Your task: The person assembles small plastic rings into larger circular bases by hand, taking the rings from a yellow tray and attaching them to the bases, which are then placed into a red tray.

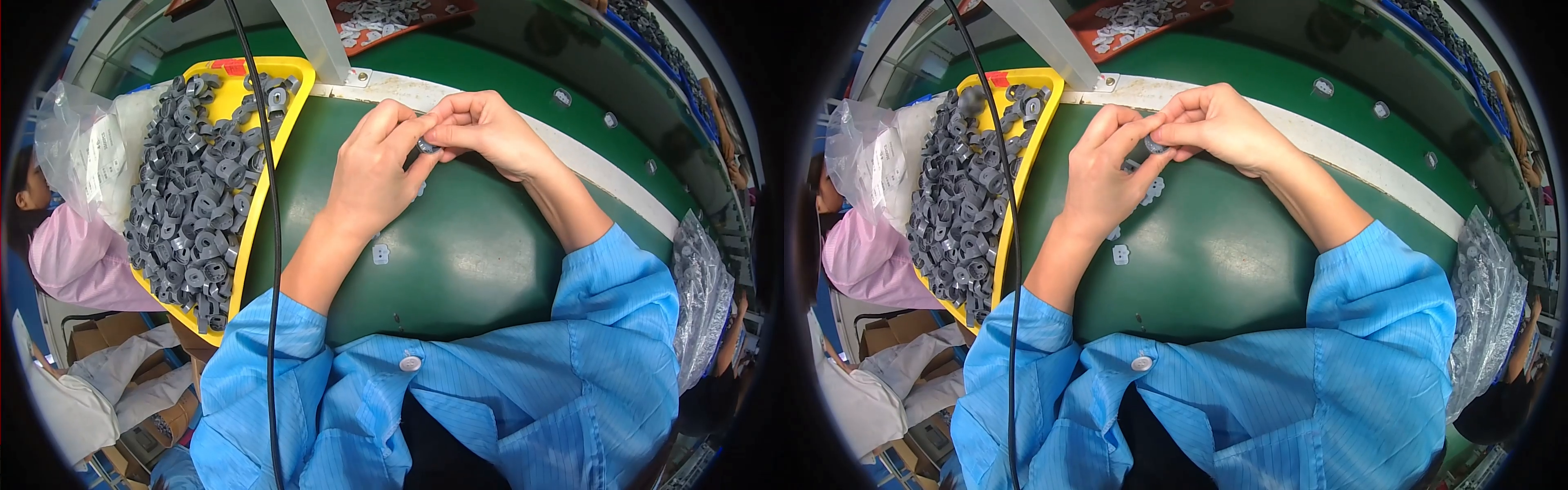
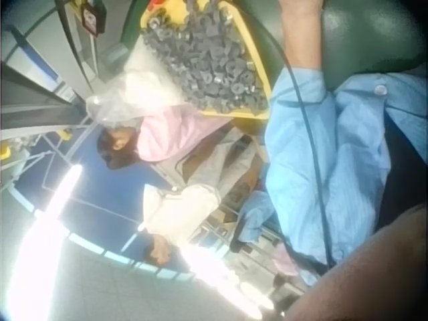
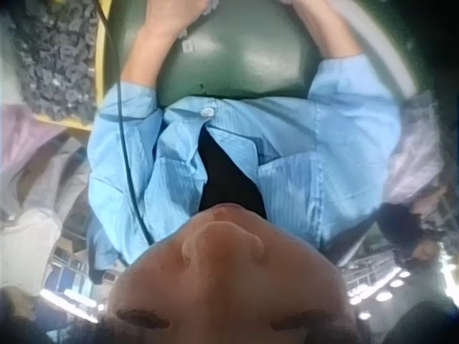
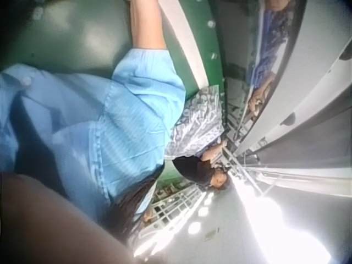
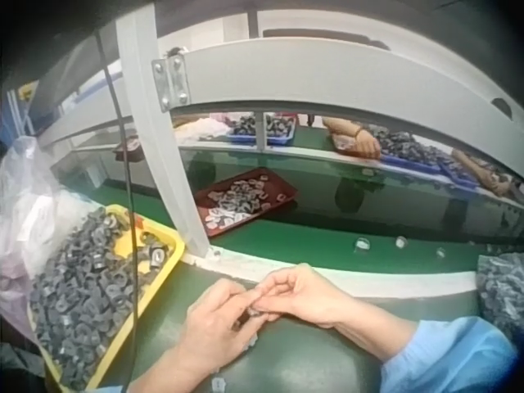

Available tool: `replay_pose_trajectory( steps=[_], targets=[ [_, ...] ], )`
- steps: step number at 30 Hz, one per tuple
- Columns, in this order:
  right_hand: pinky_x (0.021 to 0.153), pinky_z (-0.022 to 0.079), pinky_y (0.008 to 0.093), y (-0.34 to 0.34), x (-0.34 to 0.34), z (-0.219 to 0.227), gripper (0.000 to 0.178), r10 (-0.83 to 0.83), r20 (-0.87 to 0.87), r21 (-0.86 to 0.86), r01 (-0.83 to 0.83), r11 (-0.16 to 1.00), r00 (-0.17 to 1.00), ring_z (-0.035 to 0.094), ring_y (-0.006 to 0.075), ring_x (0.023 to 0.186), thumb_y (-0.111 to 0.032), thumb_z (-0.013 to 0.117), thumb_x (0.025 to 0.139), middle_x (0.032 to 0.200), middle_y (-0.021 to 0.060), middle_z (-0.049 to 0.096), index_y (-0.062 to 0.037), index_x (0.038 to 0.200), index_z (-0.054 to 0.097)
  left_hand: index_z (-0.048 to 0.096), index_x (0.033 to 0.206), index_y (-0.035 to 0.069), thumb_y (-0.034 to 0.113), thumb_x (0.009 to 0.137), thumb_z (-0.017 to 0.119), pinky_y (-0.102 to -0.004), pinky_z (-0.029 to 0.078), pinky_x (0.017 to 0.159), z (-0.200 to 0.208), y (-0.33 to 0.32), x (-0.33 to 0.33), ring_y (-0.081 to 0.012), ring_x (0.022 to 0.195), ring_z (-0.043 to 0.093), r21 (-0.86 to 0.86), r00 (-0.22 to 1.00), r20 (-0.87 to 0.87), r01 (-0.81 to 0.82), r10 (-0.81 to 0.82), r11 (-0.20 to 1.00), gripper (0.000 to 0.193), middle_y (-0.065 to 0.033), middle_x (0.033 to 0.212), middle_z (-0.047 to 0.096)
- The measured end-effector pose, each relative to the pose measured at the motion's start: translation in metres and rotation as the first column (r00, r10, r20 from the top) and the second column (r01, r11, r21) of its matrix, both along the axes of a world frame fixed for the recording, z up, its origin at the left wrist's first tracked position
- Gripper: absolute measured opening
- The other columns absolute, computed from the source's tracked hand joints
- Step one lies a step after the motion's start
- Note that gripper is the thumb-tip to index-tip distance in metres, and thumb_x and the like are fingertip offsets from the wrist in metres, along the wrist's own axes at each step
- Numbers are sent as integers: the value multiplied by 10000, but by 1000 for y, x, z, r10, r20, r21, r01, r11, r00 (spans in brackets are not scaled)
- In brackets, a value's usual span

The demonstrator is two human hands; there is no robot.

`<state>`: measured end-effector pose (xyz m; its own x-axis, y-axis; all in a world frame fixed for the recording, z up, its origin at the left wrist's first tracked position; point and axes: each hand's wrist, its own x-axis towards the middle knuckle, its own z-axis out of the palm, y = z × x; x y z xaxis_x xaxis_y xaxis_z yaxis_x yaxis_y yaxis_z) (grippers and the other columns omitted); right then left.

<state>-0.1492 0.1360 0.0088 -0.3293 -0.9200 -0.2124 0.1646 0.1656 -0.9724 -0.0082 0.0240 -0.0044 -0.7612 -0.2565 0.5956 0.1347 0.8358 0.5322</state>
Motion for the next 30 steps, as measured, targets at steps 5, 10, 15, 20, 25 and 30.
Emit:
replay_pose_trajectory(
  steps=[5, 10, 15, 20, 25, 30],
  targets=[
    [637, 503, 207, 0, -1, -5, 113, 3, -82, -48, -7, 999, 997, 620, 93, 708, -78, 690, 809, 793, 54, 662, -1, 858, 623, 652, 982, 68, 35, 644, 763, -317, 499, 636, 1, -4, 1, -222, 753, 582, -27, 999, 4, 47, -47, 999, 358, -46, 851, 552],
    [703, 495, 224, -1, -8, 6, 160, 121, 70, -88, -115, 989, 990, 603, 93, 735, 6, 666, 758, 798, 39, 627, -19, 900, 597, 667, 994, 83, 33, 640, 774, -311, 503, 623, 2, -13, -1, -209, 745, 580, 22, 987, -91, 138, -135, 990, 373, -42, 862, 561],
    [650, 454, 200, -2, -4, 4, 189, 196, 70, -156, -183, 971, 978, 574, 68, 704, 17, 650, 697, 753, 8, 597, -46, 831, 533, 684, 1007, 93, 27, 643, 780, -289, 519, 665, 2, -14, 1, -187, 769, 595, 162, 962, -102, 269, -255, 950, 382, -41, 898, 588],
    [530, 355, 189, 0, -7, 3, 177, 311, 56, -79, -306, 949, 949, 475, 43, 593, 3, 622, 687, 690, -19, 551, -69, 780, 489, 679, 1001, 89, 42, 655, 778, -294, 524, 677, 5, -10, 3, -194, 784, 607, 154, 944, -1, 326, -330, 933, 363, -42, 896, 595],
    [530, 368, 188, 2, -12, -2, 178, 323, 238, -168, -289, 942, 916, 484, 55, 580, 5, 624, 688, 677, -12, 552, -57, 795, 496, 664, 997, 104, 82, 664, 770, -319, 520, 696, 5, -4, 2, -223, 822, 604, 119, 964, -22, 265, -265, 957, 350, -40, 914, 588],
    [619, 446, 204, 5, -7, 5, 202, 294, -179, 9, -297, 955, 939, 540, 57, 679, 38, 644, 720, 726, -2, 575, -41, 830, 494, 652, 988, 100, 77, 655, 764, -334, 526, 688, 10, -11, 5, -236, 812, 612, 52, 939, 132, 314, -319, 948, 352, -40, 936, 580]
  ],
)
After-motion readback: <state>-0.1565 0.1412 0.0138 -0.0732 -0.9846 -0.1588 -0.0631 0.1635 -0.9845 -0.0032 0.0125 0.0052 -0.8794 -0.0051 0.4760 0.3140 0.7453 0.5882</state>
